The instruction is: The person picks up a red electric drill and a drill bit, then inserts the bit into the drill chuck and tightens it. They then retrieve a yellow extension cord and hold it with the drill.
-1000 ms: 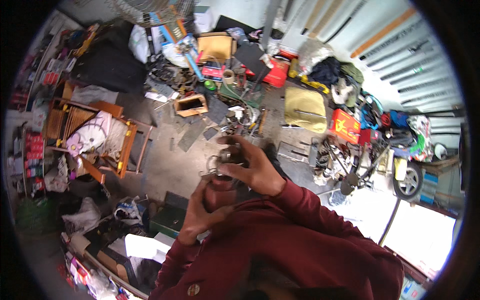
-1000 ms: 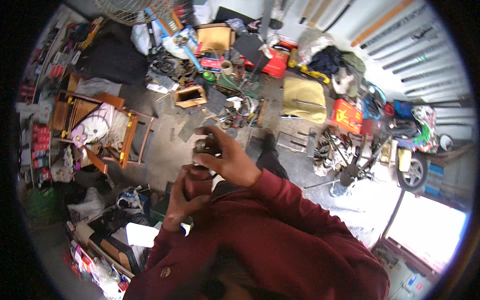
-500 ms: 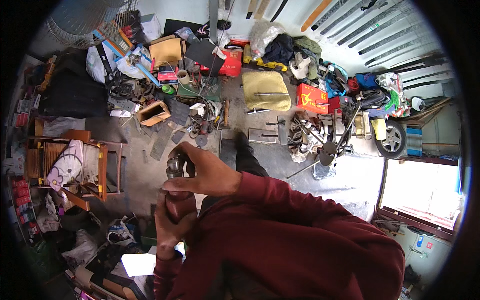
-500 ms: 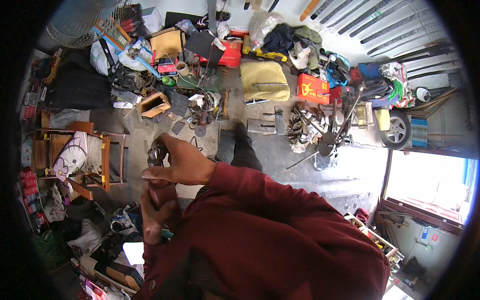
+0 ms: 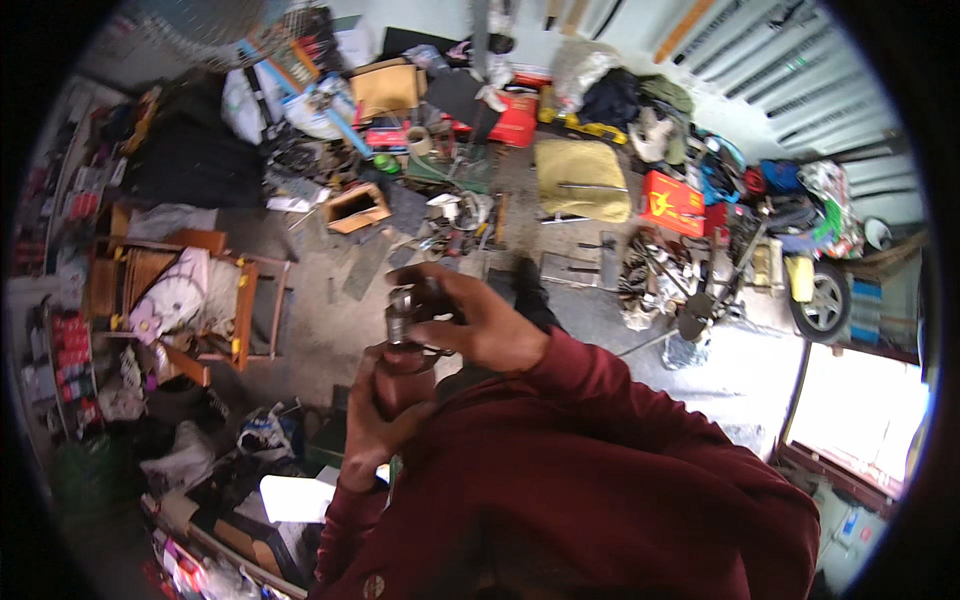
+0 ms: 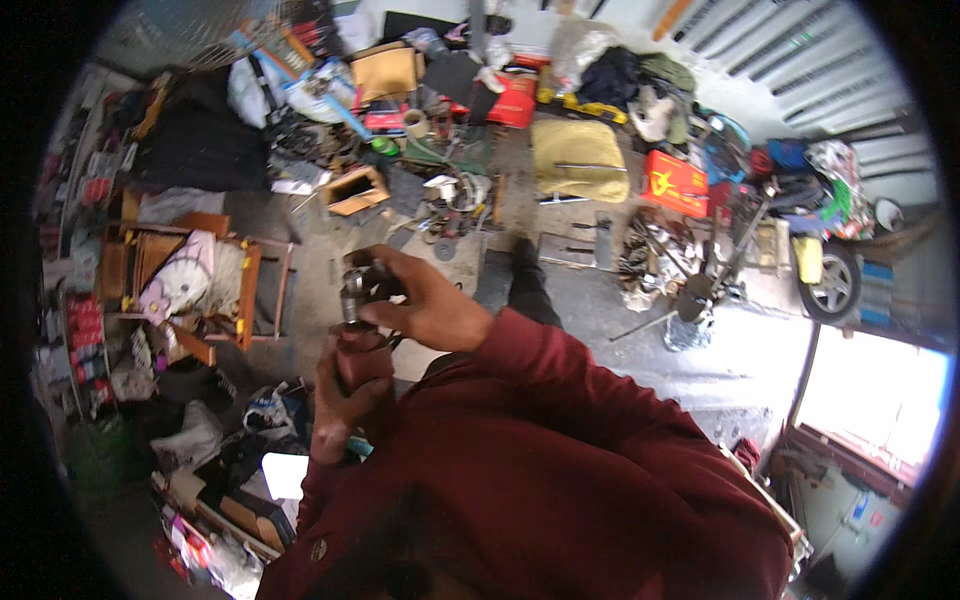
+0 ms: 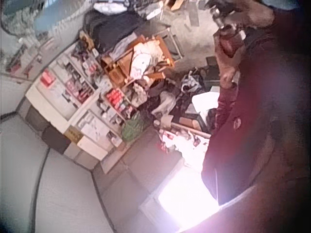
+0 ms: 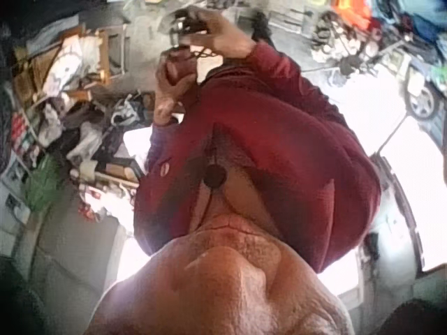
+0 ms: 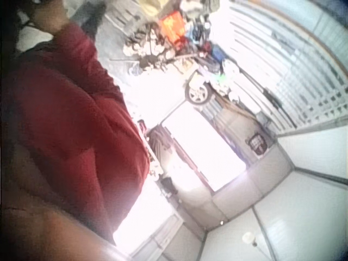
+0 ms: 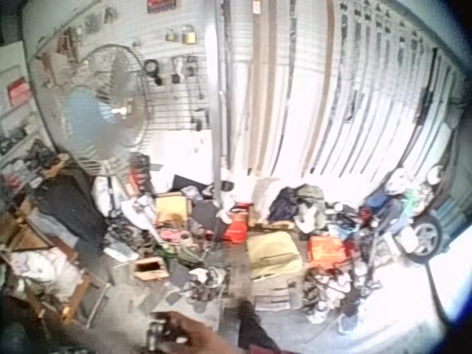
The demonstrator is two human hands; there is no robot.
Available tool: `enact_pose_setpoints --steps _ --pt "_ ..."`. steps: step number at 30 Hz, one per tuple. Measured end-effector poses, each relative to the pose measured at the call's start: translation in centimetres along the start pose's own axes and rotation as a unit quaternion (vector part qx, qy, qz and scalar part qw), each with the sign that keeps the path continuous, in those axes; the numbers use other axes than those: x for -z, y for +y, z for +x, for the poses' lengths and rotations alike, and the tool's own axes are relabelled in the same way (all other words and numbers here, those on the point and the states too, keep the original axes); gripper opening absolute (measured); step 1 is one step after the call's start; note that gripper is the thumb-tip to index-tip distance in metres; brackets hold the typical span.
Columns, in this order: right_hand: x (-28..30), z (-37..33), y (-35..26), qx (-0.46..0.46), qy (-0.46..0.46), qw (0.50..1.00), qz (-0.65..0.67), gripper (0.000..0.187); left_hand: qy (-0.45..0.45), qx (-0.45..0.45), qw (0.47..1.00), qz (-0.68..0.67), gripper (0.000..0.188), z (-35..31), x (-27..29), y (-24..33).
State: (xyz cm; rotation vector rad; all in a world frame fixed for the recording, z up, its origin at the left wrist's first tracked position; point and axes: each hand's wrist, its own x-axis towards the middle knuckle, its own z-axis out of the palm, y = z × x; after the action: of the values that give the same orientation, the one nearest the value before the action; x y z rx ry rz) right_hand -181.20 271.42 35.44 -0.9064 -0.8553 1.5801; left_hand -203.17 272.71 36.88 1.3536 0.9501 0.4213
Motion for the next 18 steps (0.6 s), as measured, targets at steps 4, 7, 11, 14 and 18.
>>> enact_pose_setpoints --steps 4,7,11,14,18 --pt "-0.4 -0.2 -0.9 -0.032 0.049 0.979 -0.198 0.06 0.001 -0.007 1.0 -0.011 0.069 0.2 -0.3 0.3" --pt "-0.6 -0.5 -1.1 -0.045 0.03 0.994 -0.095 0.061 0.002 -0.004 0.999 -0.036 0.07 -0.1 -0.4 0.2" --pt "-0.9 -0.7 -0.8 -0.013 -0.001 0.999 0.042 0.059 0.004 -0.006 0.998 -0.057 0.07 -0.5 -0.4 0.3" --pt "-1.0 -0.5 -0.7 -0.04 0.024 0.982 -0.182 0.058 0.004 -0.016 0.999 -0.041 0.07 -0.6 -0.4 0.4" --pt "-1.4 -0.6 -0.9 -0.036 -0.014 0.999 -0.016 0.065 -0.002 -0.02 0.998 -0.056 0.071 -1.0 -0.5 0.5"
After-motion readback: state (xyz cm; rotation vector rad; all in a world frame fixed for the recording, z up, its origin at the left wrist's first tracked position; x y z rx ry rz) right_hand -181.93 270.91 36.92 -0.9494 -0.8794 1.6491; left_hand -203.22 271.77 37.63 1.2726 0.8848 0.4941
